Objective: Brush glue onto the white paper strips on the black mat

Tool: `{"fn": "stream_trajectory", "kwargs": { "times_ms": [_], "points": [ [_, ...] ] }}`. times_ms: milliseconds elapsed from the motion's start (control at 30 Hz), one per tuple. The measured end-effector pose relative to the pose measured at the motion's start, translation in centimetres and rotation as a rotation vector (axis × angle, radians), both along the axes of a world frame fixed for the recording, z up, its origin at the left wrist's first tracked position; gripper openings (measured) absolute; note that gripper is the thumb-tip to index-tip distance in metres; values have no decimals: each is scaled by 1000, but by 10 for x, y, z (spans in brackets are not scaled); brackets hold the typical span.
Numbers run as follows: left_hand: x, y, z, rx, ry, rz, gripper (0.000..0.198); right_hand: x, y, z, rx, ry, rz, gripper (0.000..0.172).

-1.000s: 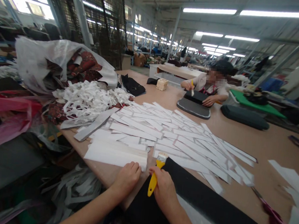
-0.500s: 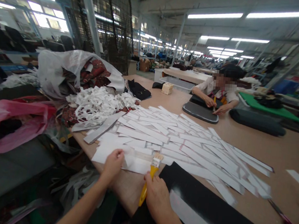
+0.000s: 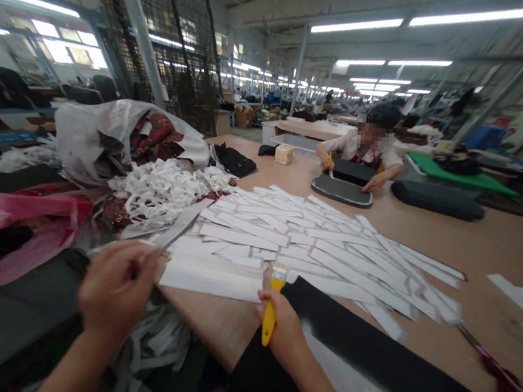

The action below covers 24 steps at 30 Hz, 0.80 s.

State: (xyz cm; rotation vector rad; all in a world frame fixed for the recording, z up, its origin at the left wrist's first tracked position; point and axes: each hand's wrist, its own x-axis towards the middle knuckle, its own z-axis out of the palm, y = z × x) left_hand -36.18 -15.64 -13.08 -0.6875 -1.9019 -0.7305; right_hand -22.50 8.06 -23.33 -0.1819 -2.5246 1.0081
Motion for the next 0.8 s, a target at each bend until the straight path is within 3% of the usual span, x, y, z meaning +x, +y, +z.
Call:
{"fn": "stream_trajectory", "kwargs": {
  "times_ms": [67, 133, 233, 300, 333, 400, 533, 633, 700, 800],
  "points": [
    [34, 47, -7, -112, -93, -279, 12, 14, 10, 22, -206, 154, 1, 20],
    [69, 88, -5, -121, -193, -599, 17, 30, 17, 46, -296, 284, 21, 30],
    [107, 127, 8, 9, -430, -1042, 14, 53, 22, 71, -264, 400, 25, 34],
    [114, 138, 9, 123, -624, -1174, 9, 67, 25, 79, -161, 427, -68, 22],
    [112, 141, 5, 155, -700, -1174, 11, 74, 27, 81, -108, 438, -145, 17],
    [100, 142, -16, 90, -731, -1049, 26, 88, 31, 84, -47, 463, -301, 15],
    [72, 122, -93, -503, -347, -601, 53, 109, 39, 93, -89, 436, -424, 18],
    [68, 87, -141, -819, -132, -404, 69, 116, 40, 93, -157, 416, -404, 17],
    [74, 57, -152, -877, -75, -270, 69, 117, 39, 90, -204, 391, -418, 20],
    [83, 23, -135, -881, -201, 11, 52, 116, 35, 85, -232, 307, -484, 27]
  ]
}}
